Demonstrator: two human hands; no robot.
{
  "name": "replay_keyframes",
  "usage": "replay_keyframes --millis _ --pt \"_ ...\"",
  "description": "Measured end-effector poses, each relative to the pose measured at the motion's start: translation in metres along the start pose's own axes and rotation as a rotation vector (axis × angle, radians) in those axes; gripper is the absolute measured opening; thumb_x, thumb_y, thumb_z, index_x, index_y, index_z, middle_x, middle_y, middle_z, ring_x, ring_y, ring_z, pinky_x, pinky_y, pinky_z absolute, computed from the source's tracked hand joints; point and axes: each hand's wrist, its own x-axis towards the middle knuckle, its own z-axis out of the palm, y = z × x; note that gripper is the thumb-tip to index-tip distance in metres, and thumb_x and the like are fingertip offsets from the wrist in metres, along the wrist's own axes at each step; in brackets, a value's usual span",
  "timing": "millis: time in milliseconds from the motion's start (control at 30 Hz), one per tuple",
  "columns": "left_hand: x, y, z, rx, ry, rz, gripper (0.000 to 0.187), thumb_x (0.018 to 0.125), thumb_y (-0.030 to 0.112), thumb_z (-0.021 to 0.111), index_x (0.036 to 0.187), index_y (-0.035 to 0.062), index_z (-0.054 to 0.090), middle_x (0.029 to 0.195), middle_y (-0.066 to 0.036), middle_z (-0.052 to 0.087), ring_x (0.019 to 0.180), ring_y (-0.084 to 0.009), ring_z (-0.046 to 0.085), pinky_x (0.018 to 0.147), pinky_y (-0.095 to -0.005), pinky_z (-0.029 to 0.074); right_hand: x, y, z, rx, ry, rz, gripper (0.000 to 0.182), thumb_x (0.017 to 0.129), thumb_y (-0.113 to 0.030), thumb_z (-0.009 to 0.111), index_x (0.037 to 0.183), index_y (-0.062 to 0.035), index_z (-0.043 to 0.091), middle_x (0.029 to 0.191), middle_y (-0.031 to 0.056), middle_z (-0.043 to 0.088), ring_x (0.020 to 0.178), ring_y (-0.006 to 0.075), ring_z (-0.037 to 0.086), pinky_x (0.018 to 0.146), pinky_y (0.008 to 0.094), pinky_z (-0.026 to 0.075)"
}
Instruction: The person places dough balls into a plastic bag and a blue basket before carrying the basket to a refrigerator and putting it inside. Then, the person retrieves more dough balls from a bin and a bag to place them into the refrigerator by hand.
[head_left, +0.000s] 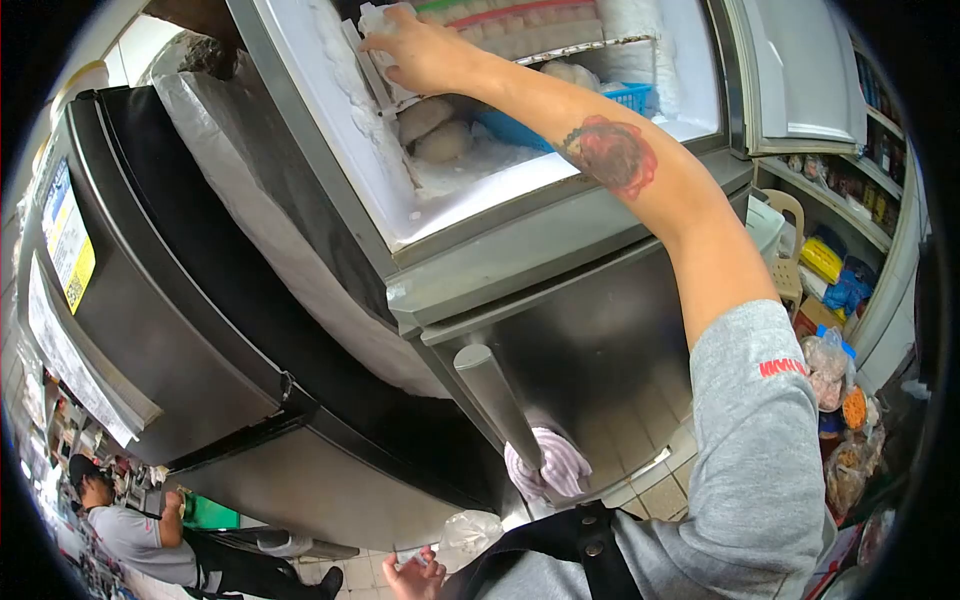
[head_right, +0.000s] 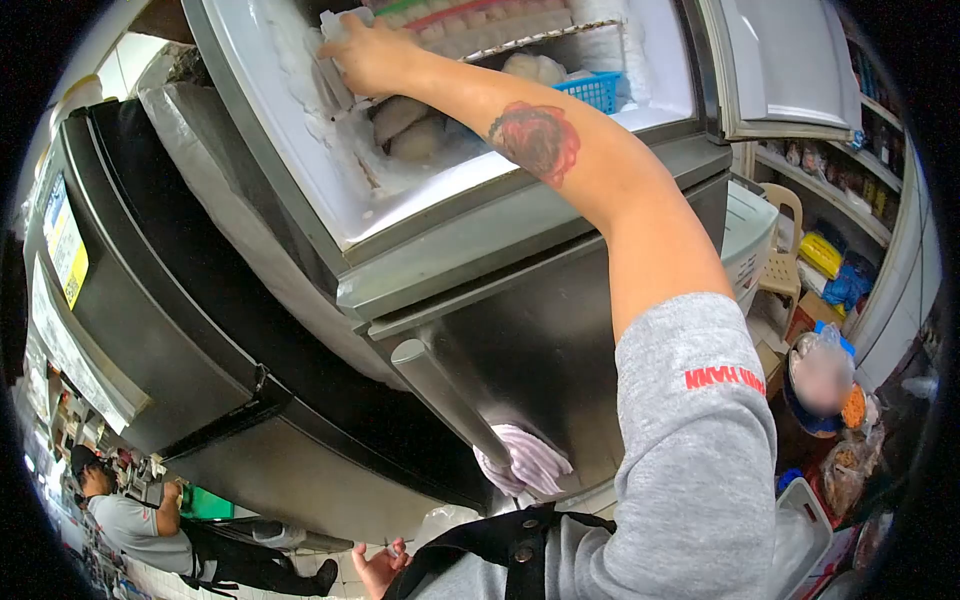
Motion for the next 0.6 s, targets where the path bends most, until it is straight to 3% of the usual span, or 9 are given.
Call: replay_keyframes --millis 67,167,267,333,367,467,533,567,600 --pt "0.013 0.000 -0.004 0.032 -0.076 -0.043 0.069 0.074 0.058 0.054 0.106 -0.0028 0.047 0.085 -0.012 0.057 0.055 -0.0189 0.046 0.060 -0.0328 0.041 -0.004 -0.002 0.002 -0.052 0.100 -0.023 0.042 0.078 -0.019 0.062 0.120 -0.0215 0.061 0.120 0.0165 0.054 0.100 0.0308 0.060 0.080 0.0422 0.051" --pt "0.021 0.003 -0.006 0.024 -0.131 -0.079 0.072 0.073 0.060 0.052 0.110 -0.0015 0.045 0.089 -0.011 0.056 0.051 -0.0170 0.044 0.059 -0.0322 0.040 0.011 0.011 0.015 0.222 0.274 -0.101 0.032 0.082 -0.014 0.053 0.111 -0.0004 0.055 0.105 0.0259 0.053 0.100 0.0438 0.053 0.081 0.0478 0.048" --pt "0.019 0.009 0.003 -0.047 -0.214 -0.066 0.072 0.074 0.058 0.053 0.110 -0.0042 0.049 0.084 -0.013 0.058 0.050 -0.0163 0.046 0.052 -0.0300 0.040 0.002 0.003 -0.017 0.250 0.362 -0.282 0.031 0.079 -0.010 0.055 0.107 0.0037 0.056 0.103 0.0262 0.053 0.098 0.0439 0.053 0.085 0.0447 0.047" --pt "0.011 0.016 0.017 -0.046 -0.266 -0.018 0.075 0.075 0.059 0.053 0.114 -0.0042 0.051 0.082 -0.013 0.059 0.055 -0.0171 0.051 0.051 -0.0288 0.042 -0.024 -0.023 -0.069 0.314 0.250 -0.343 0.029 0.081 -0.011 0.056 0.105 0.0037 0.059 0.104 0.0249 0.056 0.098 0.0383 0.056 0.089 0.0422 0.046" --pt "0.006 0.019 0.027 -0.018 -0.276 0.018 0.077 0.075 0.061 0.052 0.117 -0.0029 0.051 0.083 -0.012 0.059 0.060 -0.0182 0.054 0.053 -0.0287 0.044 -0.041 -0.050 -0.113 0.440 -0.073 -0.141 0.028 0.084 -0.014 0.055 0.104 0.0030 0.062 0.106 0.0224 0.059 0.099 0.0322 0.058 0.090 0.0416 0.046" --pt "-0.012 0.034 0.049 0.179 -0.299 0.130 0.083 0.079 0.066 0.046 0.131 0.0009 0.045 0.088 -0.011 0.059 0.068 -0.0188 0.057 0.060 -0.0279 0.049 -0.124 -0.110 -0.152 1.133 -0.183 0.113 0.031 0.081 -0.022 0.062 0.099 0.0022 0.067 0.086 0.0182 0.068 0.073 0.0291 0.066 0.071 0.0317 0.052" --pt "-0.021 0.045 0.059 0.052 -0.364 0.186 0.088 0.082 0.061 0.048 0.140 -0.0027 0.033 0.109 -0.015 0.061 0.092 -0.0209 0.061 0.064 -0.0300 0.053 -0.167 -0.137 -0.165 1.297 -0.462 -0.090 0.027 0.079 -0.018 0.066 0.099 -0.0001 0.067 0.090 0.0162 0.067 0.076 0.0277 0.066 0.070 0.0316 0.053" --pt "-0.030 0.057 0.069 0.033 -0.444 0.153 0.094 0.076 0.059 0.056 0.140 -0.0057 0.030 0.106 -0.012 0.061 0.091 -0.0173 0.062 0.068 -0.0287 0.053 -0.186 -0.148 -0.168 1.335 -0.654 -0.264 0.026 0.077 -0.017 0.067 0.098 -0.0013 0.068 0.091 0.0152 0.066 0.078 0.0270 0.066 0.069 0.0315 0.053" --pt "-0.040 0.068 0.078 0.047 -0.463 0.127 0.098 0.075 0.057 0.058 0.142 -0.0065 0.025 0.102 -0.011 0.059 0.077 -0.0143 0.059 0.063 -0.0257 0.050 -0.206 -0.161 -0.161 1.368 -0.828 -0.405 0.025 0.076 -0.015 0.069 0.098 -0.0025 0.068 0.093 0.0142 0.065 0.079 0.0263 0.065 0.069 0.0315 0.054"
